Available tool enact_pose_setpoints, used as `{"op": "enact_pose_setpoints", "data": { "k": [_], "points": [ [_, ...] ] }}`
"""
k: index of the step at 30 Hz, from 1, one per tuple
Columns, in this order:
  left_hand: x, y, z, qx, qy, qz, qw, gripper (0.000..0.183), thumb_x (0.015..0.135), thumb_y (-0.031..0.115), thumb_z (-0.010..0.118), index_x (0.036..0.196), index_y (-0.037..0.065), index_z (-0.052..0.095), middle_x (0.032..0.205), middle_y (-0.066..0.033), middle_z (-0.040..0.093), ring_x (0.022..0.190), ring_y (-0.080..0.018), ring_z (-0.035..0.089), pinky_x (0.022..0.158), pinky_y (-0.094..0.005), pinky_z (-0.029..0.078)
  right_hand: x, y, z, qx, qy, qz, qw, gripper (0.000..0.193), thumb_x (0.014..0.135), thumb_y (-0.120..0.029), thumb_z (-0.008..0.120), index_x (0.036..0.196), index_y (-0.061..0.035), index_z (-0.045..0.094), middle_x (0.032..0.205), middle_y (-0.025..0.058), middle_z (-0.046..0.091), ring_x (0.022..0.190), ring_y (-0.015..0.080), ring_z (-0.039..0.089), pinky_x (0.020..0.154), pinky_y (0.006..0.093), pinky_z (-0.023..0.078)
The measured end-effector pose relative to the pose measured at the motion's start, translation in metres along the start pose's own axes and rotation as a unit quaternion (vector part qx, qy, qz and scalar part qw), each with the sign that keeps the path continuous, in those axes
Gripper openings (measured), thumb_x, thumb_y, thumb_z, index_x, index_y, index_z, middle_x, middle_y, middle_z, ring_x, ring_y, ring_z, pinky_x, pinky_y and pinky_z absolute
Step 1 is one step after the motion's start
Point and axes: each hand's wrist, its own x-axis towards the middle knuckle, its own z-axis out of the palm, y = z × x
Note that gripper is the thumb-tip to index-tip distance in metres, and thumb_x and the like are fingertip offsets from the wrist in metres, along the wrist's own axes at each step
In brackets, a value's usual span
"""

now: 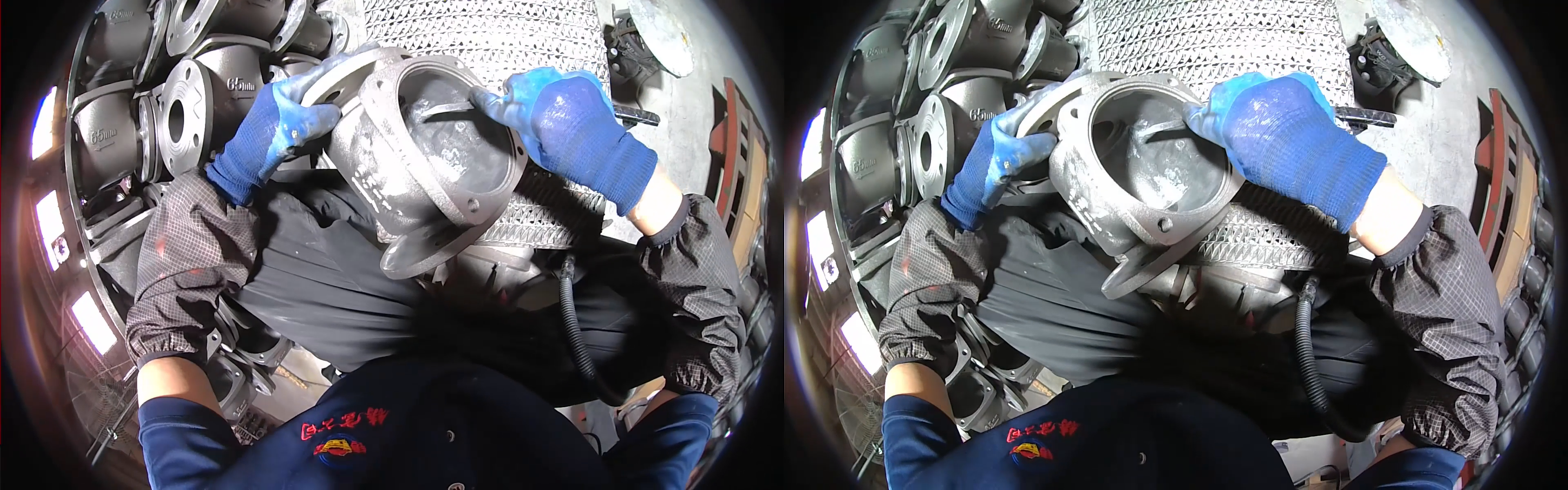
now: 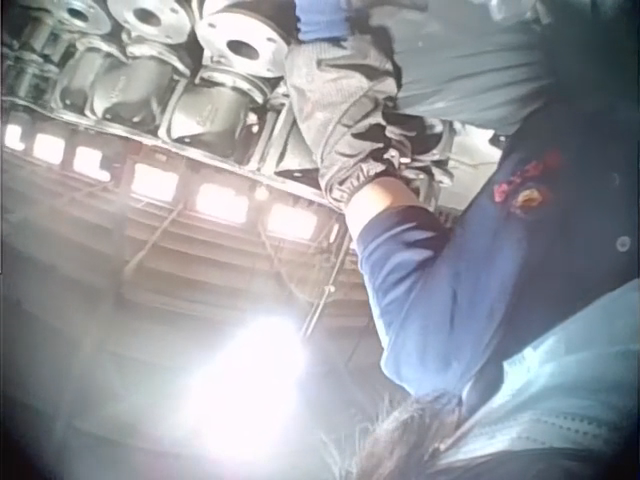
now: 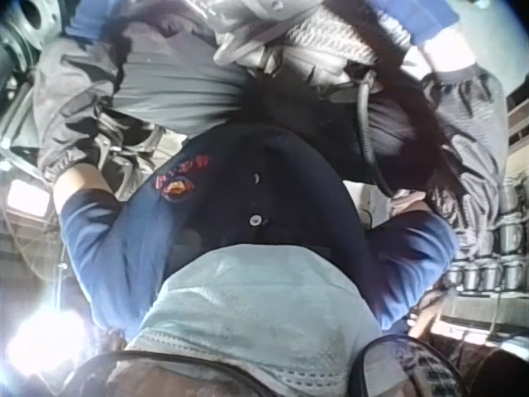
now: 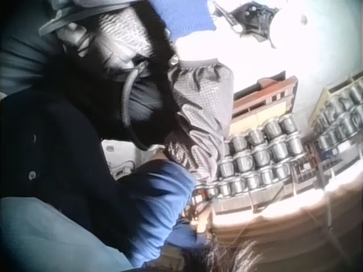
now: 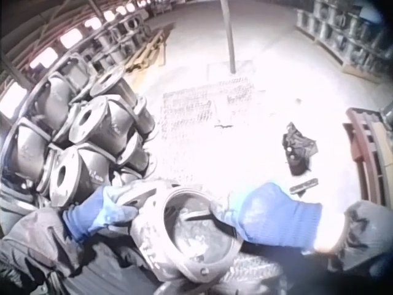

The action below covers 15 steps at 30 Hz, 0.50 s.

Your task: The person cleans and deburrs metal pipe valve components by rotating them and using a pneumatic tool to reach interior and exterior surfaces.

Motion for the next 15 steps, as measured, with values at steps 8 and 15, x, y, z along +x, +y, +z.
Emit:
{"op": "enact_pose_setpoints", "data": {
  "k": [8, 15],
  "points": [
    [0.001, 0.008, 0.002, 0.013, 0.001, 0.041, 0.999, 0.058, 0.078, 0.015, 0.061, 0.132, 0.0, 0.046, 0.098, -0.005, 0.06, 0.081, -0.0077, 0.054, 0.075, -0.0206, 0.046, 0.031, -0.031, -0.007, 0.062, -0.2, 0.161, 0.964, 0.031, 0.094, -0.033, 0.042, 0.1, -0.0114, 0.064, 0.072, 0.0075, 0.061, 0.067, 0.0223, 0.063, 0.054, 0.037, 0.052],
    [0.002, 0.003, 0.003, -0.005, 0.007, 0.036, 0.999, 0.055, 0.078, 0.016, 0.06, 0.13, 0.0, 0.049, 0.097, -0.0058, 0.061, 0.081, -0.0078, 0.054, 0.075, -0.0202, 0.046, 0.025, -0.029, 0.001, 0.045, -0.171, 0.163, 0.971, 0.039, 0.095, -0.037, 0.041, 0.082, -0.0098, 0.065, 0.062, 0.0056, 0.06, 0.057, 0.0213, 0.062, 0.048, 0.036, 0.049]
  ]
}}
